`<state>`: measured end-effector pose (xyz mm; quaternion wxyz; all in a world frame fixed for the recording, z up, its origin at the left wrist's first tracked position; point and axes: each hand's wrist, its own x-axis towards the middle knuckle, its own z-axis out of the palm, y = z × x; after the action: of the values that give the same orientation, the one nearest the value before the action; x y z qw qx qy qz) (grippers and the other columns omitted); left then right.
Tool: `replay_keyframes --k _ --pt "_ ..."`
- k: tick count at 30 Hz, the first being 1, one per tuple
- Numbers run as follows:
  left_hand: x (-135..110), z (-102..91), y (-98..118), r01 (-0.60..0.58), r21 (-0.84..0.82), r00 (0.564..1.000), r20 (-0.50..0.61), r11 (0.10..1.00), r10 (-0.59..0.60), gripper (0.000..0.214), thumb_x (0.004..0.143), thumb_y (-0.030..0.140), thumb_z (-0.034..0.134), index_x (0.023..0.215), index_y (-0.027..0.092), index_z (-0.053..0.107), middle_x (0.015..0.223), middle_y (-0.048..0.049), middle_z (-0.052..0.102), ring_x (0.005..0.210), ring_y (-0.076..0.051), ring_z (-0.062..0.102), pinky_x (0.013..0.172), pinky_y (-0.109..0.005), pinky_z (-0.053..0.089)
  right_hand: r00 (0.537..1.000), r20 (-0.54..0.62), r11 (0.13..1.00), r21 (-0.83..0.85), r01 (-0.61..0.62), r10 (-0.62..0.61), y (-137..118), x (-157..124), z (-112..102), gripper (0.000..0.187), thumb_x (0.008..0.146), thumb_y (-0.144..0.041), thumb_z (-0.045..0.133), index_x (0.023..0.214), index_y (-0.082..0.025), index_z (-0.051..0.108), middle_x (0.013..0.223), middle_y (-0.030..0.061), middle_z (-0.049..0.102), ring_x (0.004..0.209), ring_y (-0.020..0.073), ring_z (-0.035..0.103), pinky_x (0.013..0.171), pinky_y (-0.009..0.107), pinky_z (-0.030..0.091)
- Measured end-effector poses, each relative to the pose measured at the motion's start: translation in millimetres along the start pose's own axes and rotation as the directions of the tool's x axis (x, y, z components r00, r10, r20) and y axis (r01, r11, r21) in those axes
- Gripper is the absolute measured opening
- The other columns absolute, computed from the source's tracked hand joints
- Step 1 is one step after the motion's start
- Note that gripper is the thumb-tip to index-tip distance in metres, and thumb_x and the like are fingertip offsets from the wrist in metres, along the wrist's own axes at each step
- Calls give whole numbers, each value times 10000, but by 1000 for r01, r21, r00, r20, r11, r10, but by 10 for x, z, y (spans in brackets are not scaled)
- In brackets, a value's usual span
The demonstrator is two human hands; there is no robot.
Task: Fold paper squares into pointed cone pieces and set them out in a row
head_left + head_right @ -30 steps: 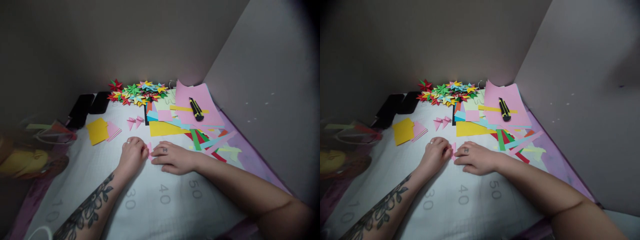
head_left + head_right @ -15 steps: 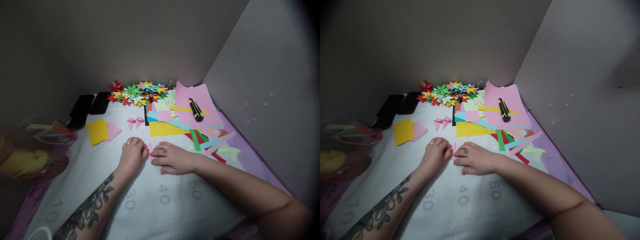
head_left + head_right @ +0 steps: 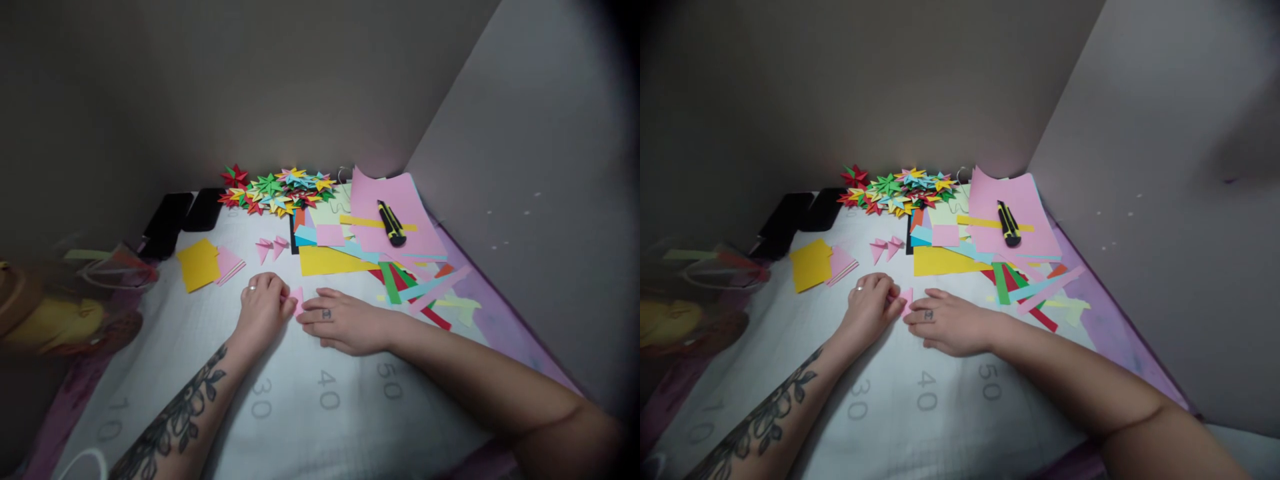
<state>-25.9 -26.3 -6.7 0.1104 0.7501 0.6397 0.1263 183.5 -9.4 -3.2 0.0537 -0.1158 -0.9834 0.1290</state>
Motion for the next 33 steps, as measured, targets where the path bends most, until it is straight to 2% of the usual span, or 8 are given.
replay_keyframes --k 8,16,19,22,25,27,29,33 --pt "28 -27 -153 65 55 997 -52 996 -62 171 818 349 582 871 190 548 1046 -90 566 1012 -297 478 805 -421 409 1000 26 997 -75 7 -5 -98 35 -40 234 892 -294 559 1096 -183 585 1224 81 606 1185 211 499 1057 446 289" --pt "36 -10 -208 78 57 992 -101 995 -72 149 823 325 568 868 185 545 985 -88 577 984 -299 500 787 -419 426 999 23 1000 -19 23 -23 -110 29 -79 198 912 -259 495 1055 -174 602 1156 92 633 1213 210 484 1075 438 276" --pt "22 -18 -218 88 6 982 -170 996 -85 93 844 274 524 868 186 541 945 -81 584 954 -279 520 805 -421 431 999 24 1000 2 21 -21 -109 36 -66 200 910 -245 487 1062 -170 594 1132 97 641 1221 220 479 1066 450 291" --pt "-31 -15 -195 -1 -103 968 -251 995 -25 105 846 252 513 931 192 527 1025 -81 580 1016 -254 518 881 -424 418 1000 20 1000 11 15 -15 -104 35 -39 214 911 -252 485 1086 -177 582 1143 94 639 1222 228 476 1061 465 296" --pt "-103 13 -131 -123 -142 977 -194 982 94 306 789 277 592 1068 194 500 1198 -105 526 1148 -273 455 942 -451 394 1000 22 1000 21 1 -1 -100 29 -23 226 912 -267 487 1103 -184 574 1193 94 619 1235 226 464 1065 469 293" --pt "-136 38 -90 -133 -132 986 -116 982 118 406 766 283 616 1138 195 480 1273 -118 487 1196 -293 417 956 -474 388 1000 23 999 34 -8 7 -97 24 -24 231 910 -275 493 1106 -185 573 1208 93 612 1245 224 456 1065 469 294" --pt "-144 56 -67 -95 -117 993 -76 989 87 436 765 291 615 1166 195 474 1320 -126 456 1215 -310 400 960 -493 389 1000 22 999 49 -10 9 -94 20 -30 233 908 -282 496 1105 -186 576 1215 92 609 1245 223 455 1064 461 298" --pt "-109 46 -72 52 -78 996 -74 996 -58 391 774 309 596 1138 197 506 1355 -139 427 1206 -348 409 925 -528 414 1000 28 997 72 -13 11 -88 14 -35 236 910 -279 492 1107 -183 581 1196 87 621 1239 225 460 1064 446 301"
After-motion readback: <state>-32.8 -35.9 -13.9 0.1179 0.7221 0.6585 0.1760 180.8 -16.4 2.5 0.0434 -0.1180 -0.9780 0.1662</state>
